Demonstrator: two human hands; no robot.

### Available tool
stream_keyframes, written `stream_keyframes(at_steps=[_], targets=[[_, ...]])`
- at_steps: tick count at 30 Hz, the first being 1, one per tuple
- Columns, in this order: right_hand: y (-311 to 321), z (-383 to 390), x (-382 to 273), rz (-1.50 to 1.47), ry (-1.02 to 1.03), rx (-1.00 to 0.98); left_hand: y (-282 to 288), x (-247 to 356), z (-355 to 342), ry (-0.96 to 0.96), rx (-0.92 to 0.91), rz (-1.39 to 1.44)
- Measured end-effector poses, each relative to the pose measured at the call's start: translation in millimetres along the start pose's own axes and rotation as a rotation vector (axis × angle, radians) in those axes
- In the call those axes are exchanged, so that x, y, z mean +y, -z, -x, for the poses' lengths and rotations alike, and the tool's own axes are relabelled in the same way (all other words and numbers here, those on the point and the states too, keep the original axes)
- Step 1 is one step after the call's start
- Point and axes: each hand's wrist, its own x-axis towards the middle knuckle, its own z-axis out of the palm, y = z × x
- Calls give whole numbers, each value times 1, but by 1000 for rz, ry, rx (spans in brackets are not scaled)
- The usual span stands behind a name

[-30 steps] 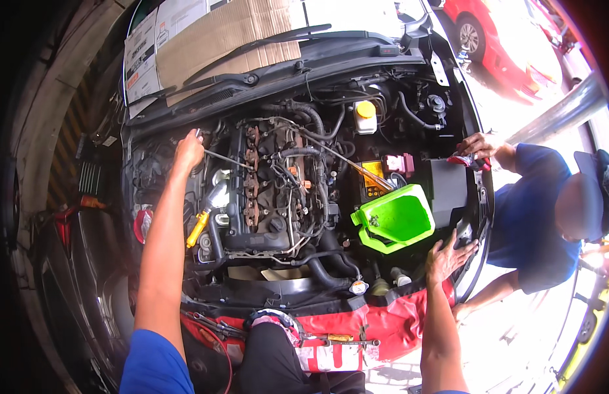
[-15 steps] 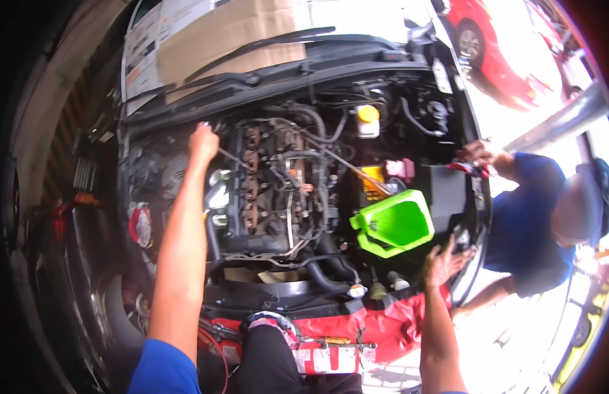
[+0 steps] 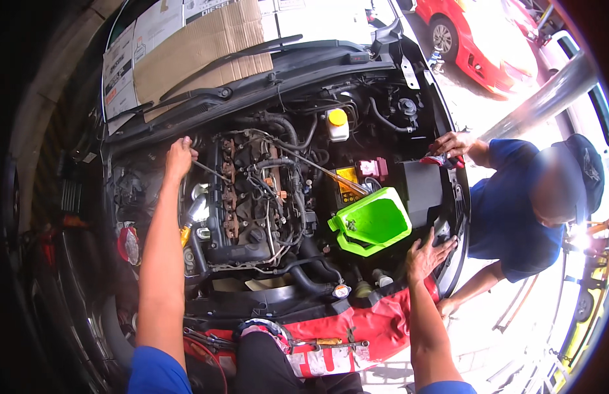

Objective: The person works on a car engine by loosening bolts with a socket tool, unfastening pipe fittings using a wrench, and disconnecting engine components by hand.

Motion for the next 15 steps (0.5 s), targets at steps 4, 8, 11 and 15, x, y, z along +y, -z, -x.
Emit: stream_keyframes(at_steps=[4, 8, 11, 15], targets=[[-8, 9, -25, -67, 6, -30, 29, -23, -34, 197, 30, -175], [-7, 2, 1, 1, 25, 5, -17, 23, 4, 329, 221, -448], [-6, 1, 0, -7, 22, 23, -10, 38, 20, 70, 238, -625], [-11, 5, -11, -2, 23, 6, 12, 16, 11, -44, 233, -746]])
